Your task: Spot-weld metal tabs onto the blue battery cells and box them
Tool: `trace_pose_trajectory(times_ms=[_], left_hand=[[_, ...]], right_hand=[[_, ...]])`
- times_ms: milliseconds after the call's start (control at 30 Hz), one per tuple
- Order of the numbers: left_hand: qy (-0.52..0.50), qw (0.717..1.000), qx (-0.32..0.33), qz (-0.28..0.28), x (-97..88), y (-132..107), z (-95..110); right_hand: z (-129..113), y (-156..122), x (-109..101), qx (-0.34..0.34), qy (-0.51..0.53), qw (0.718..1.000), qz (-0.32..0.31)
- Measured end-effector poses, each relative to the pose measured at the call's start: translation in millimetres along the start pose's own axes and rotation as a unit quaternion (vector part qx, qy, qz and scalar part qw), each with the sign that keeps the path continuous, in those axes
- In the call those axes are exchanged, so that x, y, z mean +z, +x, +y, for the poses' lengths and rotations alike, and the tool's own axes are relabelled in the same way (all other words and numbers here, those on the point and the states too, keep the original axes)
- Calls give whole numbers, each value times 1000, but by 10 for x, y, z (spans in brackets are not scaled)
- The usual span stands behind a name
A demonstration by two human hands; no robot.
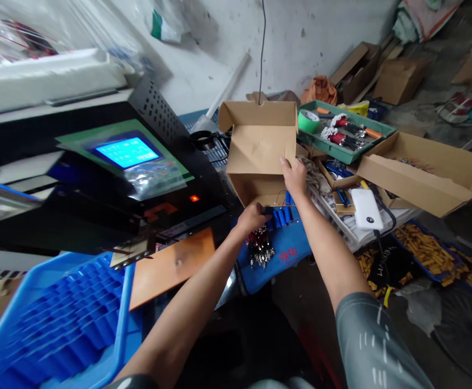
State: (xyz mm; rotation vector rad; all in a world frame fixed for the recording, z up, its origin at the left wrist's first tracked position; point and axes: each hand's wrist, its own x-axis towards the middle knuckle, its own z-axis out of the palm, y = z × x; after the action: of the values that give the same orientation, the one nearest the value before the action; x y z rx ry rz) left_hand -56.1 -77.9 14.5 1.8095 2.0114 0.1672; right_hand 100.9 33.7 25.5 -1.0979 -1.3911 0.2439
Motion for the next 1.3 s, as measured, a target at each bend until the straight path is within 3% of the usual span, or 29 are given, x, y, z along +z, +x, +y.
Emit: trace_pose_trajectory(times_ms=[233,400,500,567,733,867,1033,1200,1300], left_hand=[[-124,992,5,12,65,146,-80],[-338,935,82,65,-48,324,-95],[-356,926,111,58,-90,558,48],[-353,930,99,44,-61,723,174],[-323,946,-1,-3,149,957,349],[-329,944,-18,15,270,956,327],[-306,950,-5,58,274,871,334],[-248,963,57,83,89,712,352],[-214,962,69,157,-68,515,297]], right_hand=[[-9,3,7,-7,-6,1000,7],[5,-6,17,1,-3,1000,3],[-6,-9,4,5,-5,1000,-2],[-25,-9,-9,5,-4,1000,-3],[-58,-13,-21,12,2,1000,2],[-48,-22,-7,15,4,1000,0],[-51,-22,-8,15,-3,1000,3],[-50,-1,-27,7,11,1000,-3],[-33,11,-26,11,13,1000,-6]])
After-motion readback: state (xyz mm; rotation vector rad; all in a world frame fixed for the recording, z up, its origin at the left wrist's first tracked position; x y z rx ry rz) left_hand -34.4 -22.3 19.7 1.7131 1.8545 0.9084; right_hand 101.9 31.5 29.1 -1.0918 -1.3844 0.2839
